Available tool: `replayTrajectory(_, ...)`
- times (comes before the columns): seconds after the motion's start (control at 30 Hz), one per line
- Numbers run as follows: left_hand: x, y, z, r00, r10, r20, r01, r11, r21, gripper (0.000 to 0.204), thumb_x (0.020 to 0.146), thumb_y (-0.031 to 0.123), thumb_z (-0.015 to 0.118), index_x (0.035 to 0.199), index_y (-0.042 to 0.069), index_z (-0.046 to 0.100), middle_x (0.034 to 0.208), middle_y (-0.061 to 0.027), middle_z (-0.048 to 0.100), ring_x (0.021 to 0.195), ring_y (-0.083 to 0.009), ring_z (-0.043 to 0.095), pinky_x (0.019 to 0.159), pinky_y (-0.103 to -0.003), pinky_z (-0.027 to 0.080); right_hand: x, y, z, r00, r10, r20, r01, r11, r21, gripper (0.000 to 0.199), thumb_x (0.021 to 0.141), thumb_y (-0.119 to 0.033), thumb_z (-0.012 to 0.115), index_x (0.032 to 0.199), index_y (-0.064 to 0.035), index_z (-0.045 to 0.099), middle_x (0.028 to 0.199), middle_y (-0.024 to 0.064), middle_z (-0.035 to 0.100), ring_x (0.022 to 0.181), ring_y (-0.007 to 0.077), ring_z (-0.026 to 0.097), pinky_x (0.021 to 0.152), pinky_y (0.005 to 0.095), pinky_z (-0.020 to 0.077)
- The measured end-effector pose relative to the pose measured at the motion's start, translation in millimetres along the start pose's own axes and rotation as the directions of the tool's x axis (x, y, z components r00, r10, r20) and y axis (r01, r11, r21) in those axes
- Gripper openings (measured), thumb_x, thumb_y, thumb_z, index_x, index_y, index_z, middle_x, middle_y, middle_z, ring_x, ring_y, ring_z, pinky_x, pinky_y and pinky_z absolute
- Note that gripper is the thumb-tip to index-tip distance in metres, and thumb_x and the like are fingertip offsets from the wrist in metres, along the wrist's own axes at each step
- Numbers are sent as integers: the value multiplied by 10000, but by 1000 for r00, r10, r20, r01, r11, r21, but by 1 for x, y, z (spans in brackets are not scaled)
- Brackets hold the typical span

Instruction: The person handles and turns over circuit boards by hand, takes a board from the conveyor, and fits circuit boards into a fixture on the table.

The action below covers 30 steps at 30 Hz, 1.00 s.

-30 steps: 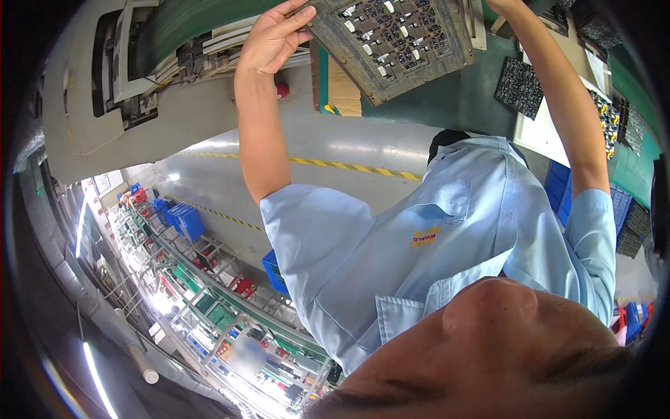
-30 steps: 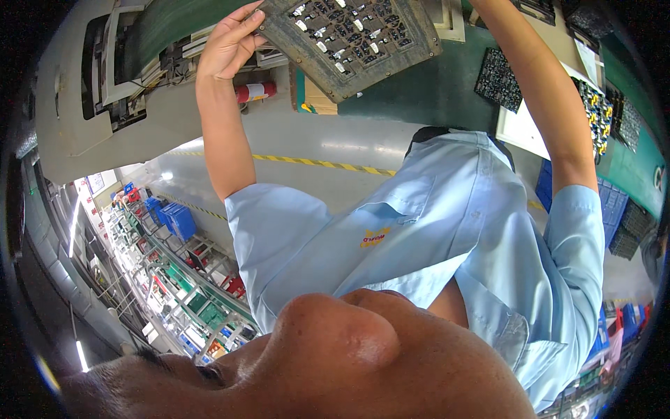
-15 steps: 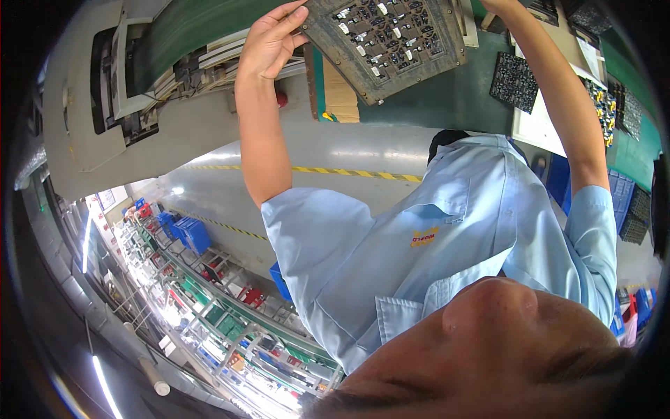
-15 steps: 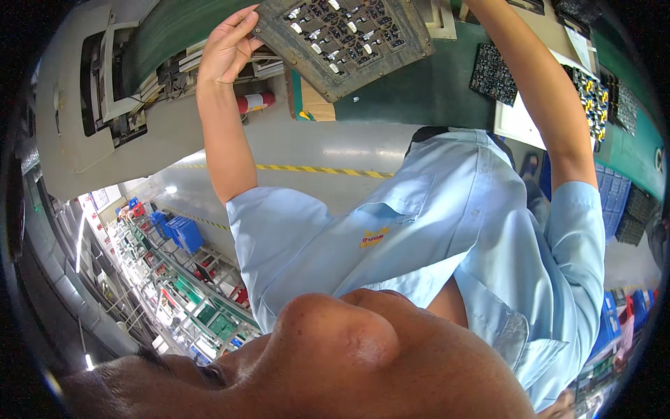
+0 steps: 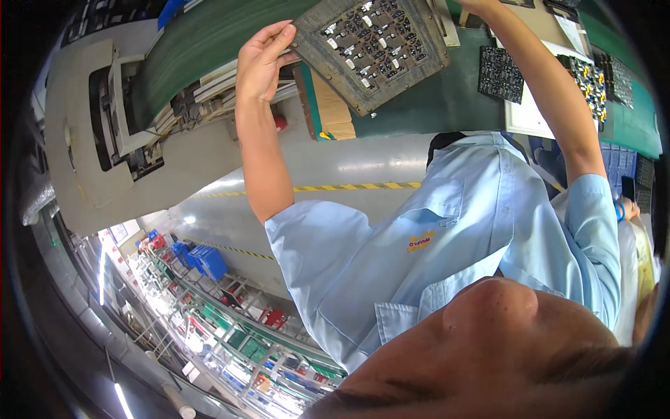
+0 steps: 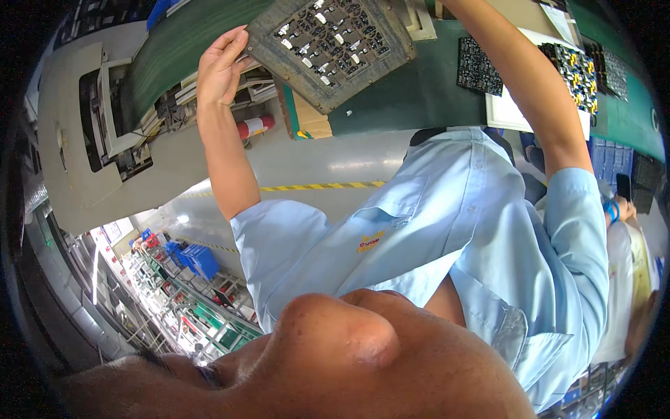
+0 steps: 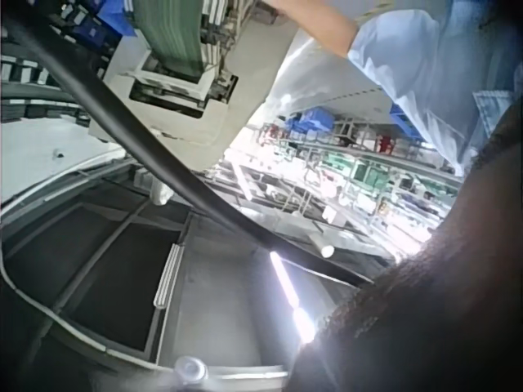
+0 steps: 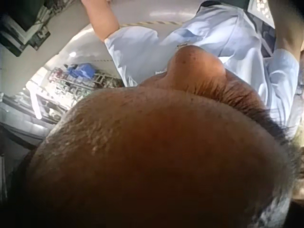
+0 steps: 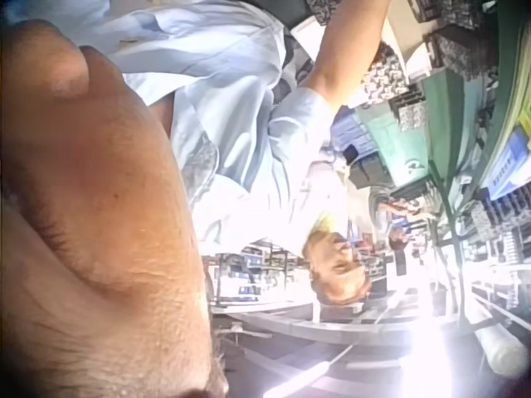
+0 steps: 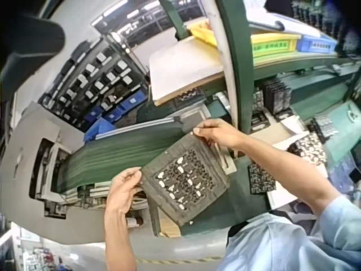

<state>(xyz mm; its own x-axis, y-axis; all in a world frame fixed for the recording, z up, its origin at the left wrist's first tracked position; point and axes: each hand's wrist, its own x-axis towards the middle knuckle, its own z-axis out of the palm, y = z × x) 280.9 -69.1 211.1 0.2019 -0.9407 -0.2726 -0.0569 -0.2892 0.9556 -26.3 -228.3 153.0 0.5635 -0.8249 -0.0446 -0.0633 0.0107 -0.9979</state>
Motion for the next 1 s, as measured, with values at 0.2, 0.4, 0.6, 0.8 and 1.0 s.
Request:
replayTrajectory(0.2,1,6,15,998,45,-40,-41,994,104,282,916,198,713,1111,-3,680,993,-57,697,911,-131,640,801,-309,507,-7,5,-1,995,88,-40,-86,995,40,272,990,-322,591,948,-64,668,744,-10,560,683,95,509,642,261,427)
replayTrajectory(0.4,1,10,36,992,104,-66,-94,985,143,280,863,136,765,1062,-48,693,962,-92,710,878,-128,649,808,-258,513,-17,15,-5,988,120,-96,-115,992,53,293,994,-342,584,968,-60,659,727,-9,550,643,94,492,601,254,409)
replayTrajectory(0.6,6,15,56,990,134,-51,-122,974,191,268,857,123,769,1046,-51,696,954,-99,713,867,-130,654,802,-252,519,-23,58,-1,972,122,-203,-99,988,120,479,957,-394,634,1233,-4,595,902,42,622,810,135,588,726,276,498)
replayTrajectory(0.8,20,7,73,995,102,-1,-99,963,251,285,851,132,778,1039,-64,692,933,-102,717,854,-135,663,799,-246,522,-54,77,34,952,88,-294,-92,996,-1,1028,782,-410,804,1504,42,227,1523,262,334,1407,342,363,1139,416,338)
replayTrajectory(1.0,21,3,83,991,132,21,-133,953,272,292,850,140,778,1031,-72,691,915,-103,716,841,-133,662,791,-244,519,-63,75,42,916,139,-376,-183,980,-83,1058,744,-426,824,1500,34,245,1503,258,369,1375,366,404,1136,400,349)
